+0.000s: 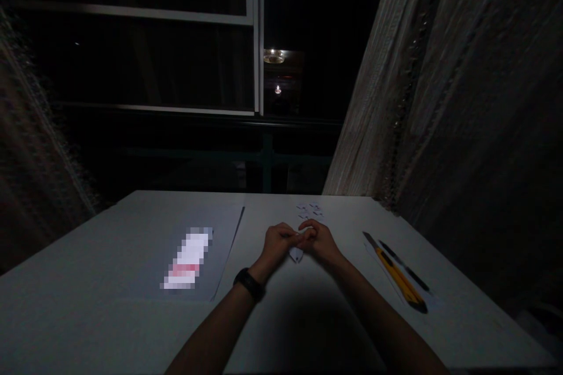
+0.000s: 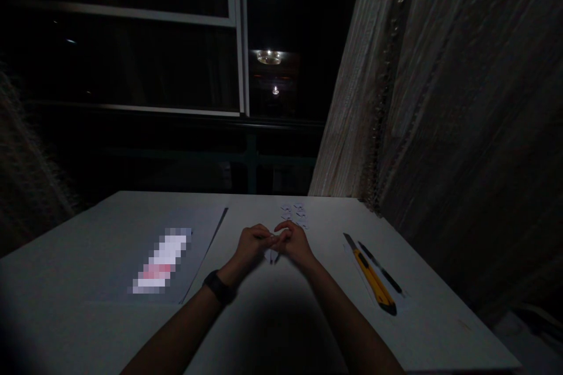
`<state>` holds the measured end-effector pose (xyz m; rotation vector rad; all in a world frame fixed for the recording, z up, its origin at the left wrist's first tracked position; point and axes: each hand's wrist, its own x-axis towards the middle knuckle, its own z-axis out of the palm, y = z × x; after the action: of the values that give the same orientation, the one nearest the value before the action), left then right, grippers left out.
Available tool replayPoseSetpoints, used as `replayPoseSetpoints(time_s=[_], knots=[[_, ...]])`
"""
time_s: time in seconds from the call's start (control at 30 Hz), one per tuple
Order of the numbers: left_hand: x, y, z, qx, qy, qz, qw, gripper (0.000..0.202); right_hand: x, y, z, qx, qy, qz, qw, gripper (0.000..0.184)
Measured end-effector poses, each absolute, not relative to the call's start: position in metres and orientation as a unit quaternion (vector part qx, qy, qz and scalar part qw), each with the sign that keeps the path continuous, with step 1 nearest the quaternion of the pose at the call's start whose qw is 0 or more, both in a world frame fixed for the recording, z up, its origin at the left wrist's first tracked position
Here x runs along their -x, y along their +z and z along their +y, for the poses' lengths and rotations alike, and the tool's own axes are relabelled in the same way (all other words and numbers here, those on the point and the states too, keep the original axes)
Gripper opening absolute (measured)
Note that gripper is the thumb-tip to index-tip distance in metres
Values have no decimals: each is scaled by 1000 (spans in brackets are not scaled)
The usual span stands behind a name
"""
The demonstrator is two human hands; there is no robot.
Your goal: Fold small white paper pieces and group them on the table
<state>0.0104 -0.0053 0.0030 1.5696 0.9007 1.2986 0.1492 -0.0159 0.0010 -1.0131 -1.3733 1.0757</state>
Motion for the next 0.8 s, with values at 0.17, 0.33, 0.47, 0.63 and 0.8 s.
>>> replayPoseSetpoints(time_s=[0.17,0.33,0.47,0.63,0.8], knots=[[-13,2,-7,-638,519,365,436,9,-150,-2,-13,453,411,-585,532,25],[-11,0,-3,-651,522,367,411,11,-152,7,-16,465,350,-629,514,23],[-8,2,-2,-643,521,374,418,11,-154,11,-18,434,373,-648,503,27],[-8,2,-3,-635,509,366,452,10,-153,9,-18,418,375,-652,510,23],[-8,3,-2,-618,512,368,470,10,-152,10,-19,406,393,-643,517,26]])
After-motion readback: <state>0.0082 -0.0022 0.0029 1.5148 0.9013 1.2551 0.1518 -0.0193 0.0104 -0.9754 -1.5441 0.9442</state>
